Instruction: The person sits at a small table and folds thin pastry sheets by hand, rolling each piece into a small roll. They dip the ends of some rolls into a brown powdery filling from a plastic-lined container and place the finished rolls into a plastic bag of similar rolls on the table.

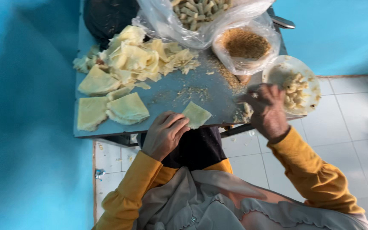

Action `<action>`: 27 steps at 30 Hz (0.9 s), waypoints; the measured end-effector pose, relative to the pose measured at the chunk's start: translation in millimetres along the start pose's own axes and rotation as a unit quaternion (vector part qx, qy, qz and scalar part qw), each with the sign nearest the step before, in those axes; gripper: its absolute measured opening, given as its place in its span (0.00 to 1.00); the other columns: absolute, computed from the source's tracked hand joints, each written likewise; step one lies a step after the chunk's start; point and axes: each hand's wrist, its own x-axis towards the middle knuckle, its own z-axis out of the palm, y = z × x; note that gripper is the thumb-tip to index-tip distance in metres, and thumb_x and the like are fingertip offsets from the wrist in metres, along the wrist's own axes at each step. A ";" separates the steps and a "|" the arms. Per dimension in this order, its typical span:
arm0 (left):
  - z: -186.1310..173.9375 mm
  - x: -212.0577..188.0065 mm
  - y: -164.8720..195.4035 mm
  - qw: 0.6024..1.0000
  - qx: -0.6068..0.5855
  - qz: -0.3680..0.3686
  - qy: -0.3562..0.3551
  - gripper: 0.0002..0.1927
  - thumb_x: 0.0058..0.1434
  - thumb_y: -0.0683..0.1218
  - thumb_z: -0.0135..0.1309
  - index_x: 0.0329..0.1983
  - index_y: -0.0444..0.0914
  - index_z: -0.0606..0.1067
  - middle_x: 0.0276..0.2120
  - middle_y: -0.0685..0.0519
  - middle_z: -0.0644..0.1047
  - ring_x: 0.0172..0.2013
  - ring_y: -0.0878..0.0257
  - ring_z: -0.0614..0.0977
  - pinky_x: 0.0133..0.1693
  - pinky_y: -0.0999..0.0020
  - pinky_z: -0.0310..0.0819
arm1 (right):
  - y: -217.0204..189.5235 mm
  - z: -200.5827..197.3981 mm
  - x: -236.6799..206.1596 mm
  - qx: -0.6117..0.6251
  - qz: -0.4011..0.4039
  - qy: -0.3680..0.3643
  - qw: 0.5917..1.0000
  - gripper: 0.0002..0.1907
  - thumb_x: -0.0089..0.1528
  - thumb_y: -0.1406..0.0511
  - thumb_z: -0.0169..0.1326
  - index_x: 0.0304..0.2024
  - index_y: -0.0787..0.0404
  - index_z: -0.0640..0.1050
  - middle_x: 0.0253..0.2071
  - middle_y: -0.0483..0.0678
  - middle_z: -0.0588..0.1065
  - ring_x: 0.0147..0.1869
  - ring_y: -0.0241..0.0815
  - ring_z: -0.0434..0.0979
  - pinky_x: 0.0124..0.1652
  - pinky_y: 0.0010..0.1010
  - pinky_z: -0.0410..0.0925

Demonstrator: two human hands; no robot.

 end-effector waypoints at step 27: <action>-1.6 -1.5 9.4 0.998 -0.029 -0.046 -0.007 0.09 0.61 0.41 0.63 0.44 0.36 0.80 0.45 0.52 0.79 0.48 0.54 0.78 0.50 0.61 0.76 | -66.2 30.5 51.2 -0.109 -0.217 -0.058 0.968 0.35 0.57 0.57 0.56 0.67 0.57 0.74 0.51 0.48 0.72 0.59 0.47 0.67 0.61 0.45 0.61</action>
